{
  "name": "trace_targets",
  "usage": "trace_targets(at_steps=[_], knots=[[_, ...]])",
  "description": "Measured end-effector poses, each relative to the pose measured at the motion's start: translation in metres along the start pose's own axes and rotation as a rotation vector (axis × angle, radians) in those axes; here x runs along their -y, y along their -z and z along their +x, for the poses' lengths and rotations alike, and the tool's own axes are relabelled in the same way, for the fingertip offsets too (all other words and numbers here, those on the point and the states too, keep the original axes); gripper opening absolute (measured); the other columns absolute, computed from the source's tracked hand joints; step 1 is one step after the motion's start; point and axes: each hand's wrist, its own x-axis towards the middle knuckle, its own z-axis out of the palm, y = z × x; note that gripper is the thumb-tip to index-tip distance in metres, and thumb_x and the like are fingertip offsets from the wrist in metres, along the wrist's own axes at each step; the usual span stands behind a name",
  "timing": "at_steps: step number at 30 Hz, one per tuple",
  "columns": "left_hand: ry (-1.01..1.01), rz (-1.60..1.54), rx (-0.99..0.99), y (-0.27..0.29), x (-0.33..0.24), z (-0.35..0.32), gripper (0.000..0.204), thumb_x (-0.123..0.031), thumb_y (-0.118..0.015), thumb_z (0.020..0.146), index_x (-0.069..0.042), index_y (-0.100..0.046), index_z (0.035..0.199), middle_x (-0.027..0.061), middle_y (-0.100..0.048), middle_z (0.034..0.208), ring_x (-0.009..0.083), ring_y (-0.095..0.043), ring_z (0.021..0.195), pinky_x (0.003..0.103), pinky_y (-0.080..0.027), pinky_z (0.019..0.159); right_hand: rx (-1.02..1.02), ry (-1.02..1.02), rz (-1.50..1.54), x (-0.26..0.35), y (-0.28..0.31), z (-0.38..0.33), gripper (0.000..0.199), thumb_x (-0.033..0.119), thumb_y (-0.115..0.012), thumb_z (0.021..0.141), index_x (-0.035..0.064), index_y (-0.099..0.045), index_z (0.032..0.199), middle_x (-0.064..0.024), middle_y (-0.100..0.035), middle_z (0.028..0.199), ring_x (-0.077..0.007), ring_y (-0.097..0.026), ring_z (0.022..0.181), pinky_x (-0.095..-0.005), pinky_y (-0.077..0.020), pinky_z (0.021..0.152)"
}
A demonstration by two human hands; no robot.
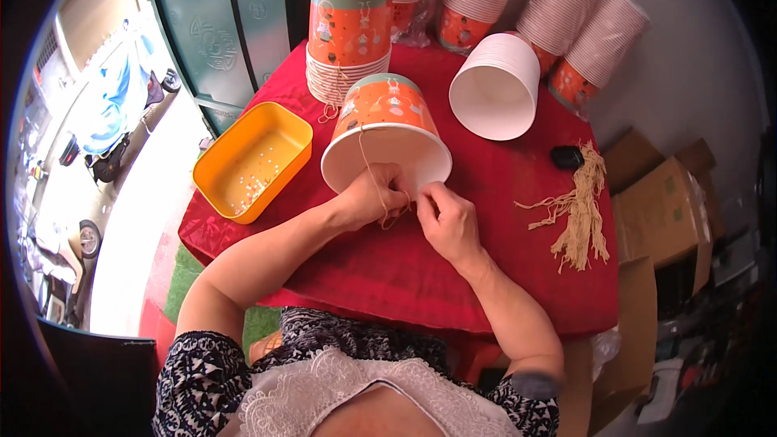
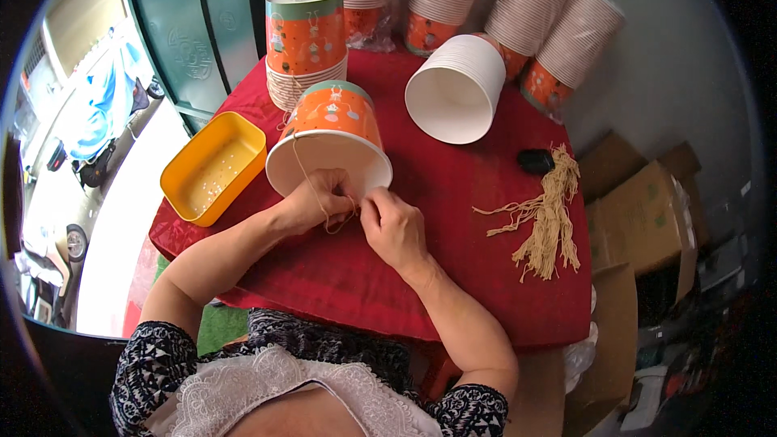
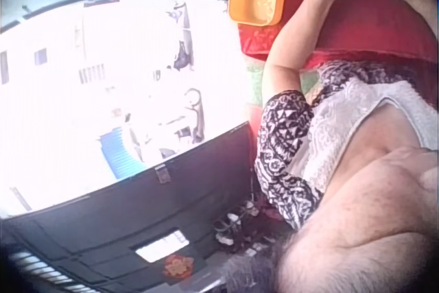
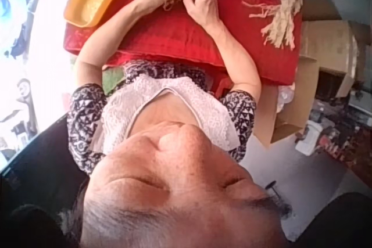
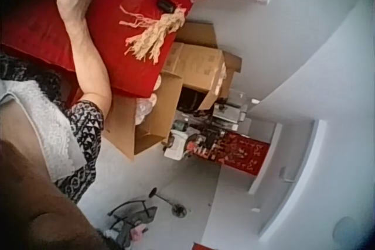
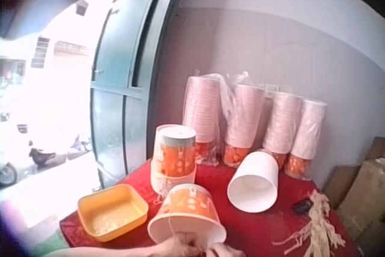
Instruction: Attaching string handles to decorative paper buckets.
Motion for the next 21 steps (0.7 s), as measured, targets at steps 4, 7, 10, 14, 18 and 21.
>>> trace_targets(at_steps=[4, 7, 10, 14, 18, 21], knots=[[-0.025, 0.149, -0.027, -0.005, 0.0, 0.0, 0.005, 0.001, -0.06, 0.082, 0.0, -0.056, 0.08, 0.0055, -0.058, 0.067, 0.0144, -0.057, 0.054, 0.027, -0.046, 0.046, -0.07, -0.023, -0.032, -0.005, -0.005, 0.001, 0.006, -0.001, -0.063, 0.086, -0.0018, -0.061, 0.092, -0.0199, -0.064, 0.086, -0.0387, -0.064, 0.077, -0.0431, -0.0519, 0.064], [-0.259, 0.367, -0.076, -0.006, 0.014, 0.002, 0.006, 0.002, -0.061, 0.08, 0.0, -0.057, 0.082, 0.0061, -0.061, 0.073, 0.0169, -0.061, 0.065, 0.03, -0.049, 0.055, -0.098, -0.005, -0.015, -0.01, -0.01, 0.002, 0.007, -0.002, -0.063, 0.085, -0.0015, -0.062, 0.092, -0.0195, -0.064, 0.087, -0.039, -0.064, 0.079, -0.0437, -0.052, 0.066], [-0.56, 0.554, -0.136, -0.01, 0.019, 0.002, 0.01, 0.003, -0.059, 0.075, 0.002, -0.056, 0.085, 0.0149, -0.062, 0.077, 0.0292, -0.064, 0.072, 0.038, -0.051, 0.063, -0.099, -0.019, -0.019, -0.016, -0.013, 0.002, 0.009, -0.004, -0.063, 0.084, -0.0012, -0.062, 0.092, -0.0197, -0.064, 0.088, -0.0393, -0.063, 0.079, -0.0441, -0.0519, 0.066], [-0.537, 0.685, -0.175, -0.015, 0.012, -0.001, 0.018, 0.005, -0.061, 0.075, -0.001, -0.057, 0.092, 0.015, -0.063, 0.087, 0.0339, -0.063, 0.082, 0.039, -0.051, 0.071, -0.079, -0.032, -0.042, -0.013, -0.011, 0.002, 0.011, -0.004, -0.062, 0.083, -0.001, -0.062, 0.093, -0.0203, -0.063, 0.088, -0.0403, -0.063, 0.078, -0.0449, -0.0517, 0.066], [-0.568, 0.807, -0.24, -0.018, 0.014, 0.001, 0.021, 0.005, -0.061, 0.076, -0.002, -0.056, 0.096, 0.0189, -0.061, 0.095, 0.0401, -0.062, 0.087, 0.044, -0.051, 0.072, -0.063, -0.045, -0.053, -0.015, -0.013, 0.001, 0.011, -0.004, -0.061, 0.083, -0.0004, -0.062, 0.093, -0.0205, -0.063, 0.087, -0.0407, -0.063, 0.078, -0.0457, -0.0516, 0.066], [-0.585, 0.953, -0.295, -0.019, 0.017, 0.001, 0.021, 0.003, -0.063, 0.077, -0.001, -0.055, 0.096, 0.0213, -0.059, 0.099, 0.0419, -0.06, 0.089, 0.046, -0.051, 0.071, -0.06, -0.055, -0.061, -0.014, -0.013, 0.002, 0.013, -0.003, -0.061, 0.083, 0.0001, -0.063, 0.096, -0.0209, -0.064, 0.089, -0.0403, -0.064, 0.08, -0.0455, -0.0525, 0.067]])
